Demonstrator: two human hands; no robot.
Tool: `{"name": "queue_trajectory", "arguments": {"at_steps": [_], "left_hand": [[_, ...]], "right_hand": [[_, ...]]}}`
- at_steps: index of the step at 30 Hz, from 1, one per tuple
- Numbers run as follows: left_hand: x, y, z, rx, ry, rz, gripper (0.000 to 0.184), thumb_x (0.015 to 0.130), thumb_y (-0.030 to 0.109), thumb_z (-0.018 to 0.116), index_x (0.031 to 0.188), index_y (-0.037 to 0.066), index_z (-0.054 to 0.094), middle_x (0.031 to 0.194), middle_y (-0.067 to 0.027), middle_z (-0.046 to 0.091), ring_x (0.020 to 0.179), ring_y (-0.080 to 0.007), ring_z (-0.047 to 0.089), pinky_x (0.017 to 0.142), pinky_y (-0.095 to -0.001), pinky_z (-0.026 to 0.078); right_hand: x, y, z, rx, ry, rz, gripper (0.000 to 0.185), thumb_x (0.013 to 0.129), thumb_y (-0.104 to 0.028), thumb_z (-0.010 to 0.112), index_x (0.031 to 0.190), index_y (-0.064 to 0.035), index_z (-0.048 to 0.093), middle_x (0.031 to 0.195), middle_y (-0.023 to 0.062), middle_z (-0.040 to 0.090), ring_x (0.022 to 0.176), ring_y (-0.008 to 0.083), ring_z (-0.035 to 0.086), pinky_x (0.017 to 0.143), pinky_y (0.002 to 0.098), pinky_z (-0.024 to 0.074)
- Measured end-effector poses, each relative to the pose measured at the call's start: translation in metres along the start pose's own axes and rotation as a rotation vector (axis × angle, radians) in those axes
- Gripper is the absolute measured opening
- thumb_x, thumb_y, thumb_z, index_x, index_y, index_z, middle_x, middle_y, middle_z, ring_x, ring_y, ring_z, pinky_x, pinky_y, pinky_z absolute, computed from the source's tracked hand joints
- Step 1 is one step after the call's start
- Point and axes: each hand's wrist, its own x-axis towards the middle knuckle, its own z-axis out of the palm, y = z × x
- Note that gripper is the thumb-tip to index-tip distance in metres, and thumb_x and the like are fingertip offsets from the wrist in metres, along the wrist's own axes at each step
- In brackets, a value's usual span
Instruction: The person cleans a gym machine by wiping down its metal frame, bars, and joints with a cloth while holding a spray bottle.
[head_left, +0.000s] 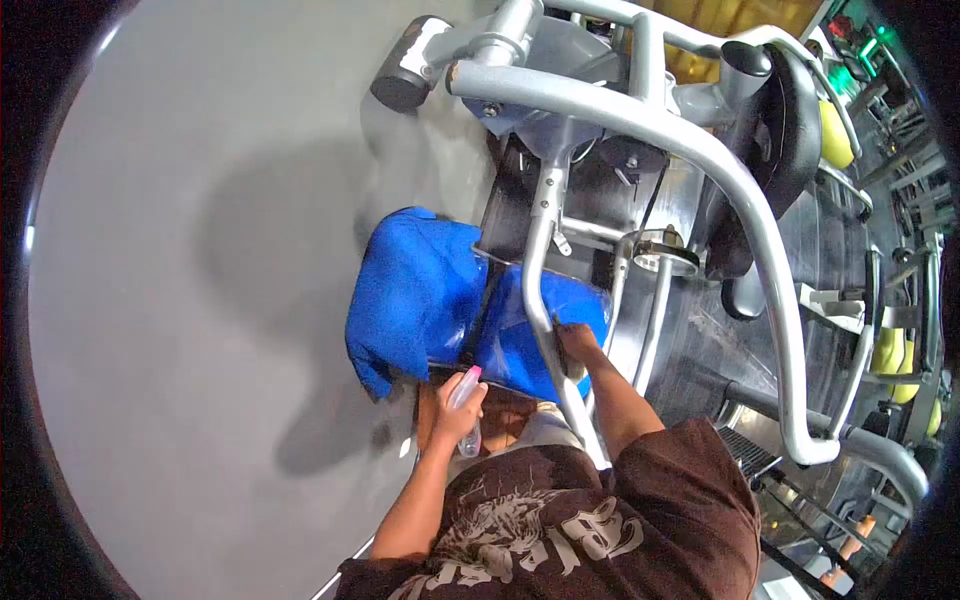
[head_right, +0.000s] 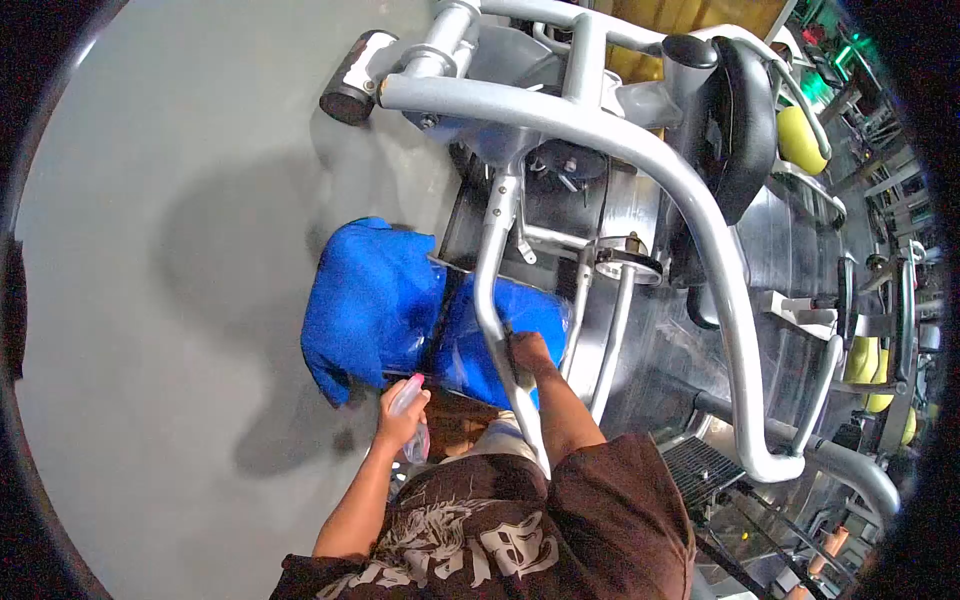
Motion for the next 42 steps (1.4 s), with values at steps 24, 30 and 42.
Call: {"name": "queue_trajectory", "arguments": {"at_steps": [24, 30, 42], "left_hand": [[0.000, 0.008, 0.007, 0.075, 0.102, 0.017, 0.018, 0.089, 0.020, 0.071, 0.087, 0.006, 0.059, 0.069, 0.0011, 0.057, 0.055, -0.0080, 0.055, 0.050, -0.0257, 0.044], [-0.017, -0.016, -0.008, -0.039, 0.158, -0.097, 0.020, 0.088, 0.021, 0.073, 0.090, 0.006, 0.060, 0.070, 0.0007, 0.059, 0.056, -0.0091, 0.056, 0.052, -0.0261, 0.046], [-0.053, -0.027, -0.041, -0.127, 0.413, -0.229, 0.019, 0.088, 0.018, 0.073, 0.091, 0.004, 0.060, 0.073, -0.0006, 0.060, 0.055, -0.0106, 0.057, 0.050, -0.0272, 0.045]], "right_hand": [[0.068, -0.084, -0.076, 0.218, 0.344, -0.127, 0.029, 0.093, -0.030, 0.063, 0.109, -0.0073, 0.070, 0.095, 0.0219, 0.070, 0.090, 0.0348, 0.070, 0.079, 0.0410, 0.0537], [0.103, -0.132, -0.065, -0.213, 0.306, 0.028, 0.026, 0.089, -0.028, 0.058, 0.106, -0.0133, 0.071, 0.095, 0.0189, 0.071, 0.095, 0.0398, 0.068, 0.083, 0.0500, 0.0541], [0.108, -0.156, -0.027, -0.996, -0.219, -0.426, 0.024, 0.092, -0.025, 0.054, 0.101, -0.0169, 0.075, 0.108, 0.0056, 0.072, 0.094, 0.0276, 0.069, 0.072, 0.0524, 0.0479]]}}
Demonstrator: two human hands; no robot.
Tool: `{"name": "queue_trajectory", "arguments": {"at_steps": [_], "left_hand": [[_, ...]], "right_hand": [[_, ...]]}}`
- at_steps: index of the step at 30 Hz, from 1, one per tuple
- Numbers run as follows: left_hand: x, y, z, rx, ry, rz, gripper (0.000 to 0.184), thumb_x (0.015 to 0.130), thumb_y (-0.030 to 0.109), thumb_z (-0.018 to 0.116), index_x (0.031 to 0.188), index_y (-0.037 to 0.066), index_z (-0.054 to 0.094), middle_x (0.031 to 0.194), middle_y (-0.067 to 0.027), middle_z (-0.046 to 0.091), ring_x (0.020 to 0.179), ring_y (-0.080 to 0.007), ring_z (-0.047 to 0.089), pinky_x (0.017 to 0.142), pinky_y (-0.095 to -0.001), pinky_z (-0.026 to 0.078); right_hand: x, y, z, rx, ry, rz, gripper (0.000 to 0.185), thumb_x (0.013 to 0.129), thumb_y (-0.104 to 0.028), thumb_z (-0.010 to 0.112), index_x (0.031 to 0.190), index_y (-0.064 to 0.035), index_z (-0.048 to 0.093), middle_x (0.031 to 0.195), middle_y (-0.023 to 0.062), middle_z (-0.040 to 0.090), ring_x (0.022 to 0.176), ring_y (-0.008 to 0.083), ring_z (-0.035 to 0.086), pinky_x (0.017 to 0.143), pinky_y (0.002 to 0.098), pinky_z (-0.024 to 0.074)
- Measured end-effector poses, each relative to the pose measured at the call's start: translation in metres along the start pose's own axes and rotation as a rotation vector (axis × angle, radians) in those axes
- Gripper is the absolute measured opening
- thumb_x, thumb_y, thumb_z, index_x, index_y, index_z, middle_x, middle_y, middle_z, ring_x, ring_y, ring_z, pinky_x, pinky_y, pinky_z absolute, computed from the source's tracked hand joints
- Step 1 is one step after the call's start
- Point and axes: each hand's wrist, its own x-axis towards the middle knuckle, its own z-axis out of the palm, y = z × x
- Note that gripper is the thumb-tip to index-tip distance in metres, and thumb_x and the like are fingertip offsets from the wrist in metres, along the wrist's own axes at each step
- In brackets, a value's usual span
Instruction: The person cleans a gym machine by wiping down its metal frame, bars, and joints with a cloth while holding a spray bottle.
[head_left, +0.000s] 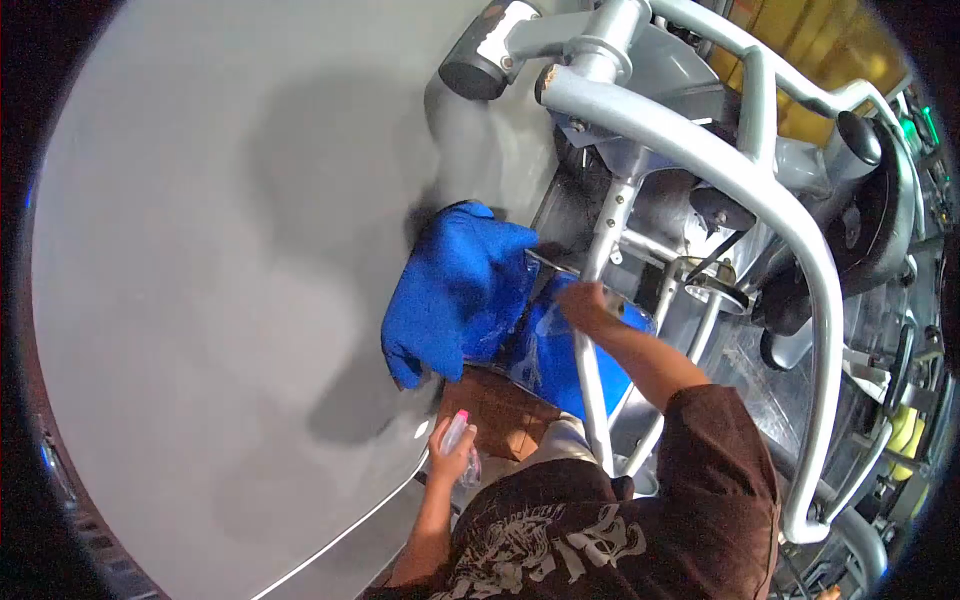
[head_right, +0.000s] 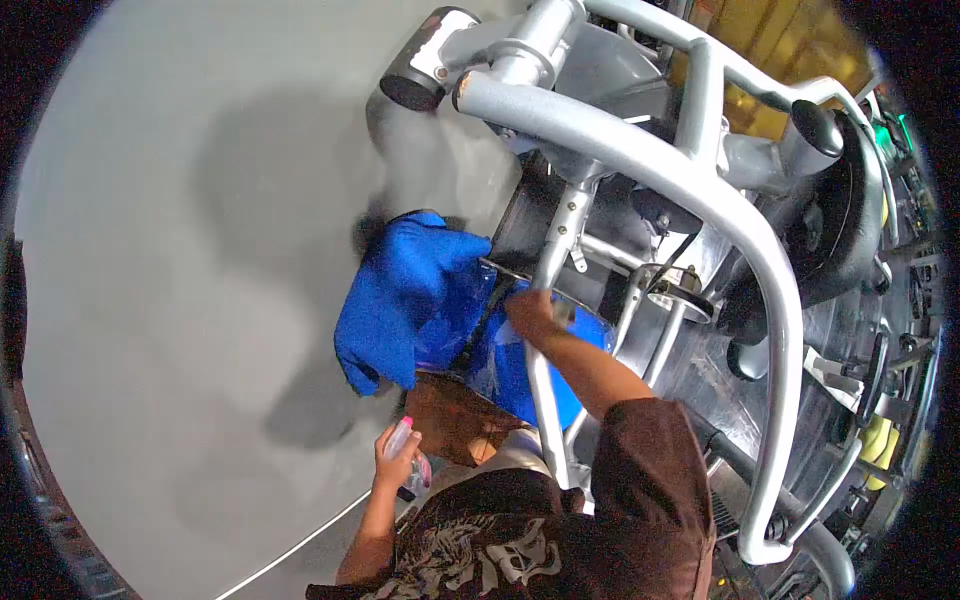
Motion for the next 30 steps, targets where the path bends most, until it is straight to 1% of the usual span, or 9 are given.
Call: {"name": "queue_trajectory", "arguments": {"at_steps": [5, 10, 12, 13, 17, 22, 25, 27, 30], "left_hand": [[0.002, 0.000, 0.009, 0.289, -0.148, 0.342, 0.016, 0.088, 0.017, 0.072, 0.086, 0.006, 0.061, 0.072, 0.0023, 0.057, 0.058, -0.0078, 0.053, 0.052, -0.0262, 0.042], [-0.001, 0.003, 0.020, 0.159, -0.175, 0.162, 0.016, 0.088, 0.018, 0.071, 0.086, 0.006, 0.062, 0.070, 0.0034, 0.056, 0.063, -0.0057, 0.052, 0.055, -0.0256, 0.041], [-0.001, 0.012, 0.021, 0.144, -0.182, 0.149, 0.015, 0.088, 0.018, 0.071, 0.086, 0.006, 0.062, 0.070, 0.0033, 0.056, 0.060, -0.0057, 0.052, 0.053, -0.0248, 0.040], [-0.001, 0.014, 0.020, 0.142, -0.185, 0.142, 0.015, 0.089, 0.018, 0.071, 0.087, 0.007, 0.062, 0.070, 0.0033, 0.056, 0.058, -0.0058, 0.052, 0.051, -0.0244, 0.040], [0.006, 0.013, 0.013, 0.158, -0.164, 0.295, 0.016, 0.089, 0.019, 0.071, 0.086, 0.007, 0.061, 0.069, 0.0038, 0.056, 0.059, -0.0055, 0.052, 0.052, -0.0246, 0.041], [0.006, 0.009, 0.010, 0.147, -0.164, 0.237, 0.018, 0.089, 0.020, 0.072, 0.084, 0.007, 0.061, 0.068, 0.0038, 0.055, 0.059, -0.0052, 0.052, 0.053, -0.0245, 0.041], [0.009, 0.002, 0.012, 0.153, -0.157, 0.350, 0.017, 0.088, 0.019, 0.073, 0.085, 0.007, 0.061, 0.068, 0.0030, 0.056, 0.058, -0.0056, 0.053, 0.051, -0.0243, 0.042], [0.007, 0.005, 0.009, 0.078, -0.214, 0.220, 0.017, 0.088, 0.019, 0.073, 0.086, 0.007, 0.061, 0.069, 0.0025, 0.057, 0.056, -0.0064, 0.054, 0.050, -0.0243, 0.042], [0.008, 0.006, 0.010, 0.031, -0.215, 0.179, 0.017, 0.087, 0.018, 0.073, 0.087, 0.007, 0.061, 0.070, 0.0019, 0.058, 0.055, -0.0076, 0.055, 0.049, -0.0245, 0.043]], "right_hand": [[0.060, 0.047, -0.053, -0.034, 0.023, 0.306, 0.032, 0.096, -0.030, 0.050, 0.115, -0.0159, 0.072, 0.116, 0.0060, 0.070, 0.109, 0.0283, 0.065, 0.083, 0.0576, 0.0469], [0.039, -0.025, -0.017, -0.344, 0.011, 0.059, 0.026, 0.090, -0.024, 0.059, 0.108, -0.0132, 0.075, 0.113, 0.0120, 0.071, 0.102, 0.0359, 0.067, 0.078, 0.0602, 0.0489], [0.058, -0.070, 0.046, -0.276, -0.023, 0.147, 0.026, 0.088, -0.023, 0.060, 0.106, -0.0118, 0.075, 0.111, 0.0129, 0.071, 0.100, 0.0379, 0.067, 0.077, 0.0612, 0.0480], [0.048, -0.082, 0.059, -0.328, -0.183, 0.064, 0.027, 0.088, -0.022, 0.061, 0.107, -0.0112, 0.075, 0.112, 0.0130, 0.071, 0.099, 0.0381, 0.067, 0.076, 0.0610, 0.0479], [0.001, -0.103, 0.069, -0.370, -0.363, -0.129, 0.029, 0.087, -0.025, 0.062, 0.109, -0.0097, 0.075, 0.110, 0.0112, 0.072, 0.098, 0.0369, 0.067, 0.075, 0.0606, 0.0476], [0.054, -0.034, 0.035, -0.284, -0.154, 0.049, 0.029, 0.085, -0.028, 0.063, 0.105, -0.0105, 0.075, 0.109, 0.0092, 0.072, 0.096, 0.0312, 0.069, 0.073, 0.0595, 0.0493], [0.036, 0.027, -0.037, 0.046, -0.028, 0.194, 0.029, 0.089, -0.033, 0.059, 0.100, -0.0109, 0.075, 0.104, 0.0124, 0.073, 0.092, 0.0341, 0.070, 0.073, 0.0578, 0.0525], [0.023, 0.063, -0.035, 0.357, 0.009, 0.176, 0.031, 0.090, -0.034, 0.057, 0.101, -0.0114, 0.074, 0.103, 0.0154, 0.072, 0.091, 0.0366, 0.071, 0.076, 0.0563, 0.0547], [-0.029, 0.044, -0.011, 0.474, 0.027, 0.238, 0.037, 0.097, -0.036, 0.046, 0.130, -0.0255, 0.058, 0.111, 0.0206, 0.068, 0.101, 0.0397, 0.067, 0.088, 0.0526, 0.0537]]}}
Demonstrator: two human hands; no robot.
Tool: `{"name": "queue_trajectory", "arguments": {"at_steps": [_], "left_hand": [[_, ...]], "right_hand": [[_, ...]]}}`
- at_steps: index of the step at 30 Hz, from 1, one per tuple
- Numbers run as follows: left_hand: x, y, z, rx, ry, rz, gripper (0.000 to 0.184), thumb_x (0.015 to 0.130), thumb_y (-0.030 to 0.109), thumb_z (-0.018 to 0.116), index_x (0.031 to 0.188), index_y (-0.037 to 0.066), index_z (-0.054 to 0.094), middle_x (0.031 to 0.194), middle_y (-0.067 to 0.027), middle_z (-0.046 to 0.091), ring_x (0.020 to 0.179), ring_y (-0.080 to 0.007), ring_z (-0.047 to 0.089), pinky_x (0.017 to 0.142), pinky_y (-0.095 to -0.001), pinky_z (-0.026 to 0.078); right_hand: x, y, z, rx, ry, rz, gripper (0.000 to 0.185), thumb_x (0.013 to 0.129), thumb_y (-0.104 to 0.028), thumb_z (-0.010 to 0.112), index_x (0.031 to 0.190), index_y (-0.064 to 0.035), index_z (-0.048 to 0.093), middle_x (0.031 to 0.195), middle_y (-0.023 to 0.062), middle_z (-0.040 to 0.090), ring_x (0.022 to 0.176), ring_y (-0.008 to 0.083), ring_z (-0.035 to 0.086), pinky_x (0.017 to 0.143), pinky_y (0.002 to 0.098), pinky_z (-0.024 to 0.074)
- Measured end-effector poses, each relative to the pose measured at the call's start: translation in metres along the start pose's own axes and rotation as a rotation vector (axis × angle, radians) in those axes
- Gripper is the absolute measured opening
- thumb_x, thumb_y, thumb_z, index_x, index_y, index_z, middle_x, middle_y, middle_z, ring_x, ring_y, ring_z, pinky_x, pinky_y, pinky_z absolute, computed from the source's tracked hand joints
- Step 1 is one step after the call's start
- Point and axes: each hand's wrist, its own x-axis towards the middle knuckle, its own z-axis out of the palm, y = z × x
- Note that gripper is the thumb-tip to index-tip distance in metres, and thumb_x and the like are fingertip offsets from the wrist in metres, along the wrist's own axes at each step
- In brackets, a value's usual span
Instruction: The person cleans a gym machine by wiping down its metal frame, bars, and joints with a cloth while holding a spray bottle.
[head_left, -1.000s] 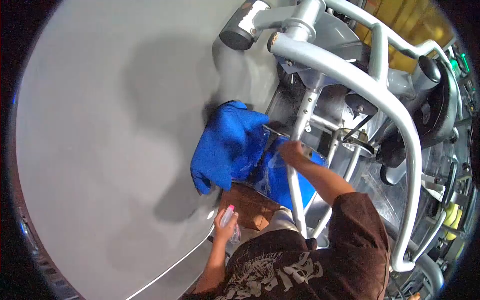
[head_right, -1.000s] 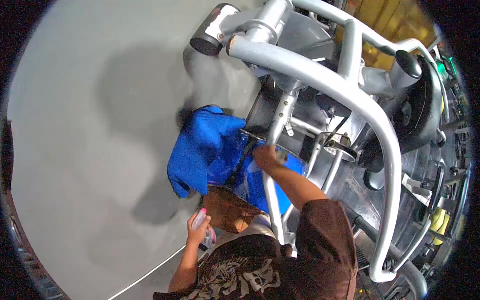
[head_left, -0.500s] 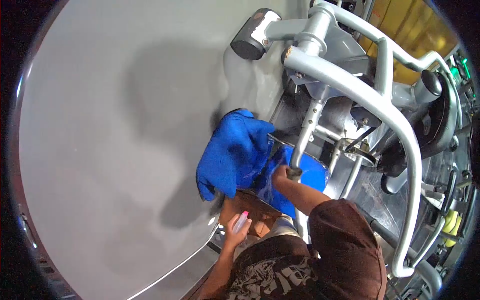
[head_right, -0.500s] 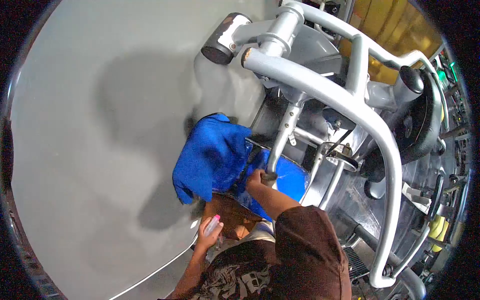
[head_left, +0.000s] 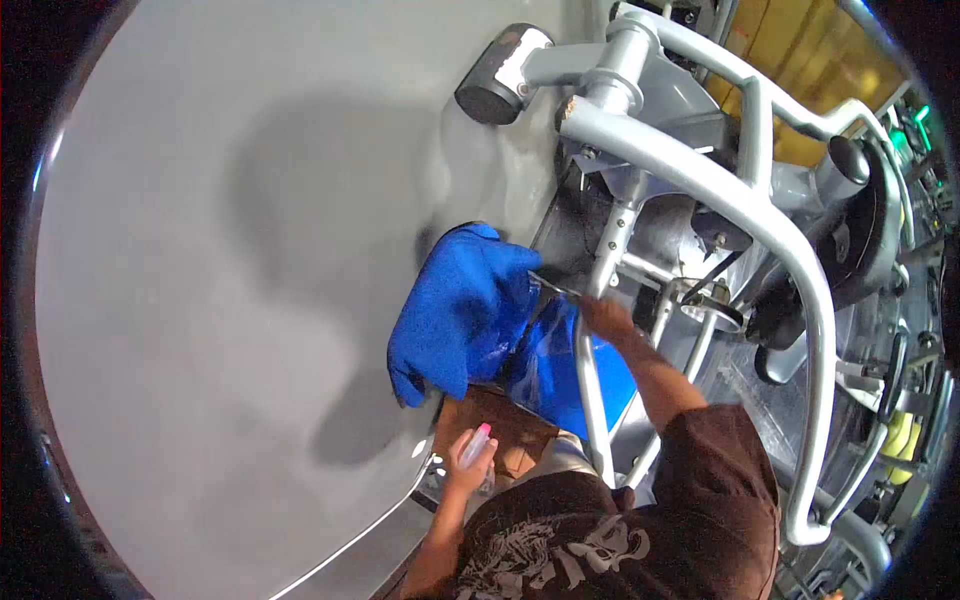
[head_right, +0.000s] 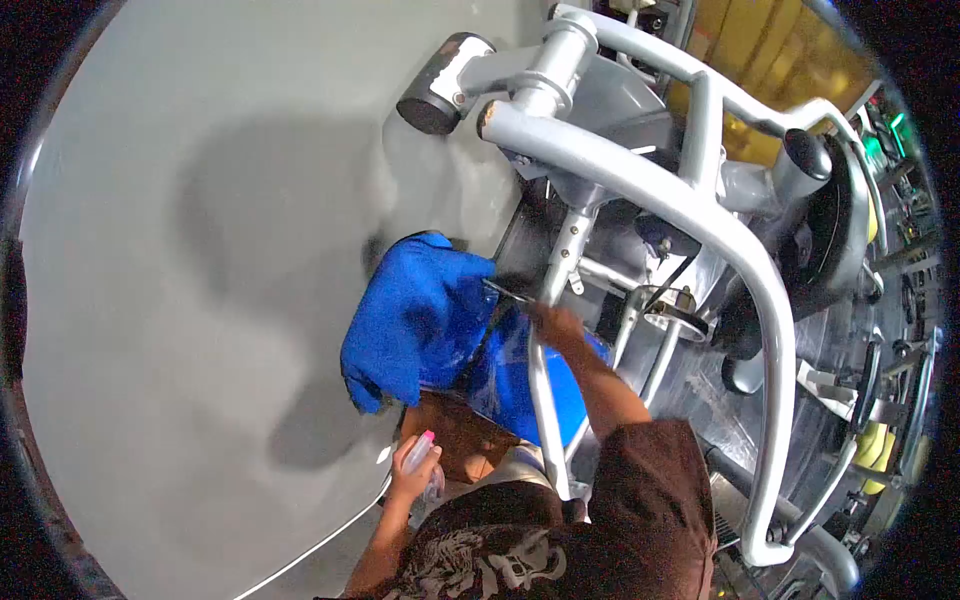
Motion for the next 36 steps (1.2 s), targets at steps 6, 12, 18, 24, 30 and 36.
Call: {"name": "queue_trajectory", "arguments": {"at_steps": [6, 12, 18, 24, 30, 36], "left_hand": [[0.006, -0.002, -0.004, 0.000, 0.031, -0.038, 0.018, 0.089, 0.019, 0.071, 0.086, 0.007, 0.059, 0.070, 0.0013, 0.057, 0.054, -0.0083, 0.055, 0.049, -0.0247, 0.044], [0.008, 0.004, 0.010, 0.056, -0.048, 0.000, 0.017, 0.090, 0.018, 0.071, 0.088, 0.005, 0.059, 0.073, 0.0007, 0.059, 0.056, -0.0083, 0.056, 0.050, -0.0246, 0.045], [0.003, 0.002, 0.013, 0.047, -0.046, -0.016, 0.015, 0.089, 0.015, 0.071, 0.091, 0.005, 0.061, 0.075, 0.0001, 0.060, 0.057, -0.0083, 0.057, 0.050, -0.0251, 0.045], [0.005, -0.003, 0.007, 0.032, 0.005, -0.024, 0.016, 0.089, 0.017, 0.070, 0.088, 0.006, 0.059, 0.071, 0.0005, 0.058, 0.056, -0.0088, 0.057, 0.050, -0.0264, 0.045], [0.001, 0.005, 0.014, 0.043, -0.062, -0.023, 0.013, 0.089, 0.013, 0.070, 0.088, 0.005, 0.060, 0.070, -0.0004, 0.058, 0.056, -0.0090, 0.055, 0.052, -0.0266, 0.045], [-0.001, 0.002, 0.013, 0.070, -0.024, -0.063, 0.014, 0.088, 0.013, 0.071, 0.089, 0.004, 0.060, 0.070, -0.0002, 0.058, 0.056, -0.0093, 0.056, 0.053, -0.0269, 0.046]], "right_hand": [[-0.090, 0.017, 0.062, 0.026, -0.001, -0.518, 0.037, 0.096, -0.029, 0.051, 0.131, -0.0407, 0.057, 0.122, 0.0028, 0.065, 0.104, 0.0284, 0.066, 0.087, 0.0422, 0.0561], [-0.019, 0.040, 0.020, 0.240, 0.246, -0.031, 0.032, 0.098, -0.041, 0.047, 0.124, -0.0302, 0.064, 0.110, 0.0161, 0.069, 0.102, 0.0359, 0.066, 0.086, 0.0490, 0.0539], [-0.039, 0.028, 0.058, 0.472, 0.381, -0.089, 0.029, 0.096, -0.033, 0.056, 0.118, -0.0165, 0.068, 0.107, 0.0217, 0.068, 0.098, 0.0379, 0.067, 0.084, 0.0446, 0.0538], [-0.113, 0.027, 0.079, 0.567, 0.245, -0.136, 0.031, 0.095, -0.035, 0.059, 0.119, -0.0163, 0.069, 0.110, 0.0174, 0.069, 0.099, 0.0335, 0.068, 0.084, 0.0408, 0.0540], [-0.061, 0.032, 0.036, 0.565, 0.259, -0.245, 0.026, 0.094, -0.032, 0.061, 0.111, -0.0151, 0.070, 0.100, 0.0168, 0.070, 0.093, 0.0335, 0.069, 0.080, 0.0426, 0.0536], [-0.016, 0.006, 0.033, 0.888, 0.526, 0.298, 0.031, 0.091, -0.034, 0.064, 0.100, -0.0049, 0.066, 0.090, 0.0213, 0.069, 0.089, 0.0380, 0.068, 0.077, 0.0454, 0.0516]]}}
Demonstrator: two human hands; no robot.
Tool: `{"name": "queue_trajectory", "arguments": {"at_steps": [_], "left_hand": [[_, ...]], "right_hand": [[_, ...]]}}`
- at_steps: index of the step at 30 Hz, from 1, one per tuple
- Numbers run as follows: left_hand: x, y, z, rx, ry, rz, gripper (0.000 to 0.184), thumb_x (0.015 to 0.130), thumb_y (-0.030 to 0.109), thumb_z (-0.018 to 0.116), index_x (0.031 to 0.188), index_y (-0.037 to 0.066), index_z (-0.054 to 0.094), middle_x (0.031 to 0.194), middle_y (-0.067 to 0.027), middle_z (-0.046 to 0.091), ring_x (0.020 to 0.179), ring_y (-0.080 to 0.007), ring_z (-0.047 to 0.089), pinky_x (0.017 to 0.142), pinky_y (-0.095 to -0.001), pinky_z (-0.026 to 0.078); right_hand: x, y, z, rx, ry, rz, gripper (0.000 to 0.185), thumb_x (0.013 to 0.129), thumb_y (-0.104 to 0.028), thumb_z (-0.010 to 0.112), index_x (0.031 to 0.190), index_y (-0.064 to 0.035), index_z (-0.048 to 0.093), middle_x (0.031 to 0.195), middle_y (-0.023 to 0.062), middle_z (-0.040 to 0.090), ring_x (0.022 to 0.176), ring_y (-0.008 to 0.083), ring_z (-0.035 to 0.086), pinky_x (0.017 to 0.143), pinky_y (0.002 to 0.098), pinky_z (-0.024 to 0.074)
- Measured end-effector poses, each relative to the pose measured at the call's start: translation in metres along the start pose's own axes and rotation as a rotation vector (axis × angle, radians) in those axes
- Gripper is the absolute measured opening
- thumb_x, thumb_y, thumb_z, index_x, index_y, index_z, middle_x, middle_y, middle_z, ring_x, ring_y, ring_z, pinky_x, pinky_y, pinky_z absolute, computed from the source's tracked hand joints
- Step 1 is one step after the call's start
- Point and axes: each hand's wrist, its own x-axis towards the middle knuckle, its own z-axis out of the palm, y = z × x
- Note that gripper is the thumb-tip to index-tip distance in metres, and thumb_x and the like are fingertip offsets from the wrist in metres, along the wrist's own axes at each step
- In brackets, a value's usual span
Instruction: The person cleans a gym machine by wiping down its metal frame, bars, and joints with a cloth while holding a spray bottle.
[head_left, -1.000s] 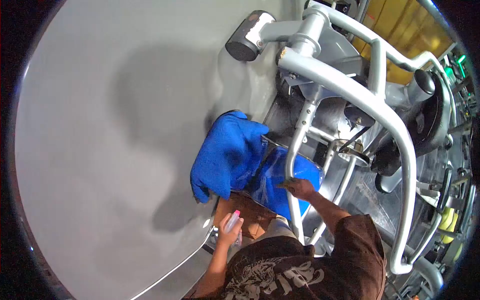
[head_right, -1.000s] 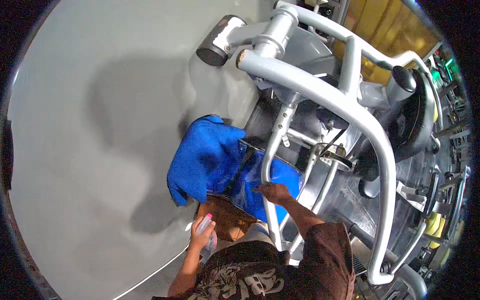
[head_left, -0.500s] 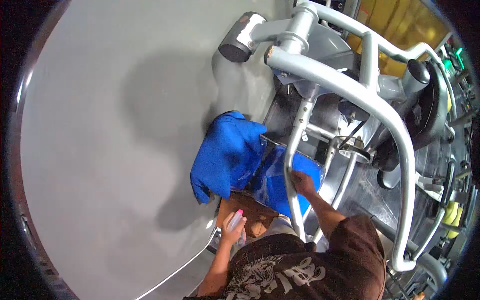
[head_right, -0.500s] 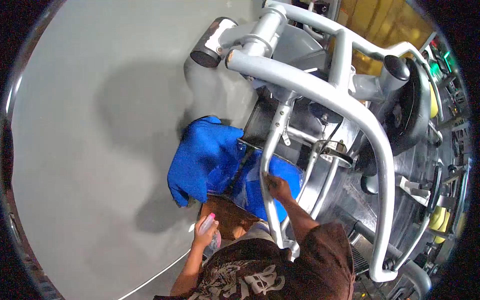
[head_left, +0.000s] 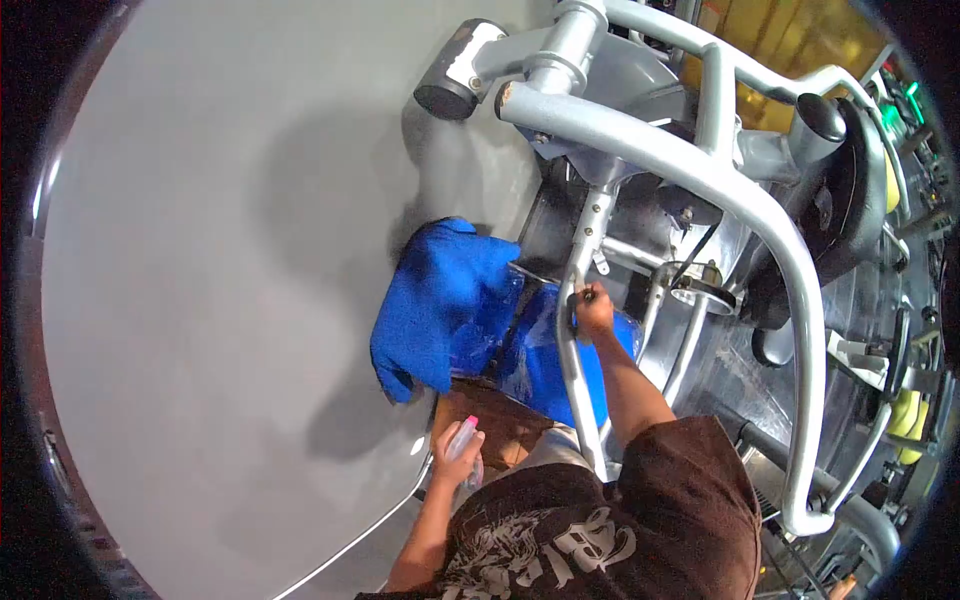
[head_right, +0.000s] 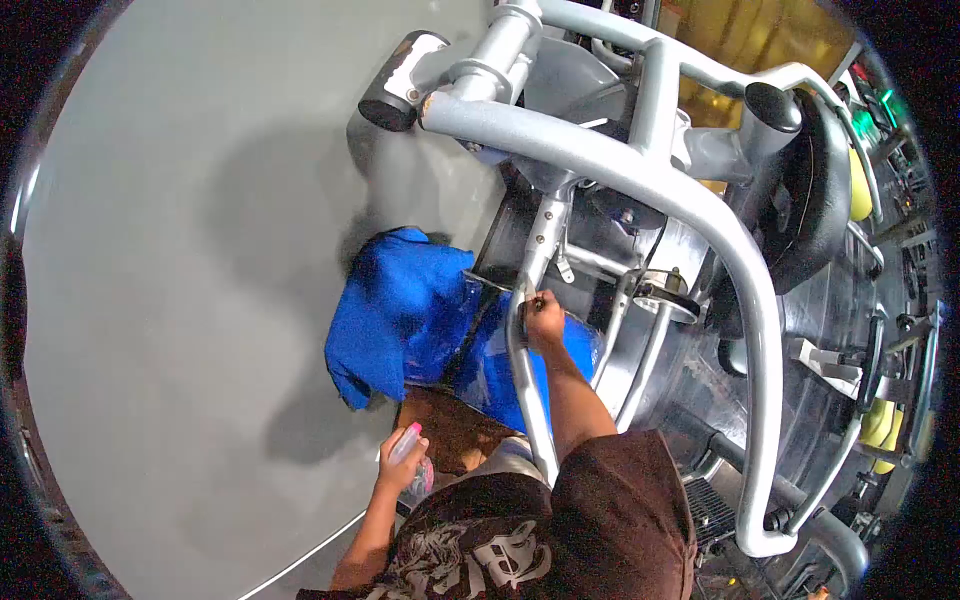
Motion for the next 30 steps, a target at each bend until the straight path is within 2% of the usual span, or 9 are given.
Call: {"name": "queue_trajectory", "arguments": {"at_steps": [2, 9, 11, 15, 17, 20, 24, 26, 30], "left_hand": [[0.001, 0.001, -0.001, -0.006, -0.004, 0.028, 0.014, 0.088, 0.013, 0.071, 0.089, 0.004, 0.060, 0.070, -0.0002, 0.058, 0.056, -0.0094, 0.057, 0.053, -0.0271, 0.046], [0.006, 0.004, 0.006, -0.074, -0.011, 0.049, 0.015, 0.089, 0.015, 0.070, 0.087, 0.005, 0.059, 0.071, 0.0012, 0.056, 0.056, -0.0084, 0.055, 0.050, -0.0259, 0.045], [0.004, 0.009, 0.007, -0.029, -0.017, 0.039, 0.015, 0.089, 0.015, 0.071, 0.087, 0.005, 0.059, 0.071, 0.0012, 0.057, 0.056, -0.0082, 0.055, 0.050, -0.0256, 0.045], [0.004, 0.003, 0.005, -0.075, -0.028, 0.021, 0.014, 0.089, 0.014, 0.071, 0.087, 0.006, 0.060, 0.071, 0.0013, 0.057, 0.056, -0.0079, 0.055, 0.050, -0.0254, 0.045], [0.001, 0.005, 0.003, -0.045, -0.031, 0.014, 0.013, 0.088, 0.014, 0.071, 0.087, 0.006, 0.060, 0.071, 0.0013, 0.057, 0.056, -0.0080, 0.055, 0.051, -0.0255, 0.045], [-0.001, 0.006, -0.001, -0.016, -0.005, 0.025, 0.013, 0.087, 0.013, 0.071, 0.087, 0.006, 0.060, 0.070, 0.0012, 0.057, 0.055, -0.0083, 0.055, 0.051, -0.0258, 0.045], [0.000, -0.009, -0.009, -0.045, 0.029, 0.043, 0.013, 0.086, 0.011, 0.071, 0.089, 0.004, 0.060, 0.071, -0.0017, 0.059, 0.056, -0.0111, 0.057, 0.052, -0.0279, 0.046], [0.000, -0.012, -0.009, -0.095, 0.043, 0.014, 0.013, 0.086, 0.010, 0.070, 0.089, 0.002, 0.060, 0.072, -0.0033, 0.060, 0.057, -0.0124, 0.058, 0.053, -0.0287, 0.046], [0.003, 0.000, -0.003, -0.130, 0.030, 0.005, 0.012, 0.086, 0.009, 0.069, 0.089, 0.002, 0.060, 0.072, -0.0041, 0.060, 0.057, -0.0131, 0.058, 0.053, -0.0289, 0.046]], "right_hand": [[-0.012, 0.015, 0.010, -0.005, 0.010, 0.071, 0.036, 0.091, -0.036, 0.063, 0.096, -0.0004, 0.065, 0.091, 0.0245, 0.069, 0.089, 0.0426, 0.066, 0.078, 0.0472, 0.0511], [-0.042, 0.157, -0.011, -0.575, -0.694, -0.149, 0.061, 0.099, -0.052, 0.039, 0.097, -0.0003, 0.070, 0.100, 0.0294, 0.067, 0.103, 0.0475, 0.062, 0.092, 0.0498, 0.0474], [-0.044, 0.156, -0.025, -0.487, -0.797, -0.138, 0.042, 0.100, -0.036, 0.040, 0.106, -0.0033, 0.066, 0.096, 0.0218, 0.068, 0.094, 0.0404, 0.065, 0.083, 0.0487, 0.0523], [0.003, 0.156, 0.010, -0.641, -0.636, -0.370, 0.031, 0.097, -0.028, 0.048, 0.114, -0.0054, 0.063, 0.097, 0.0184, 0.069, 0.088, 0.0336, 0.068, 0.078, 0.0449, 0.0552], [0.025, 0.130, 0.030, -0.025, -0.338, 0.066, 0.031, 0.091, -0.028, 0.059, 0.107, -0.0029, 0.066, 0.095, 0.0181, 0.070, 0.085, 0.0275, 0.069, 0.075, 0.0409, 0.0542], [0.036, 0.085, 0.043, 0.134, 0.156, 0.073, 0.032, 0.085, -0.028, 0.065, 0.095, 0.0017, 0.069, 0.090, 0.0179, 0.071, 0.082, 0.0229, 0.068, 0.072, 0.0391, 0.0519], [0.018, 0.087, 0.030, 0.213, -0.161, 0.127, 0.040, 0.088, -0.035, 0.060, 0.091, 0.0045, 0.068, 0.084, 0.0191, 0.071, 0.083, 0.0278, 0.068, 0.075, 0.0424, 0.0511], [0.000, 0.088, 0.012, -0.269, -0.356, 0.019, 0.040, 0.090, -0.037, 0.058, 0.091, 0.0014, 0.069, 0.084, 0.0201, 0.070, 0.082, 0.0322, 0.069, 0.074, 0.0440, 0.0511], [-0.014, 0.129, -0.018, -0.392, -0.647, -0.098, 0.045, 0.094, -0.044, 0.052, 0.095, -0.0041, 0.071, 0.089, 0.0197, 0.071, 0.084, 0.0356, 0.068, 0.075, 0.0456, 0.0503]]}}
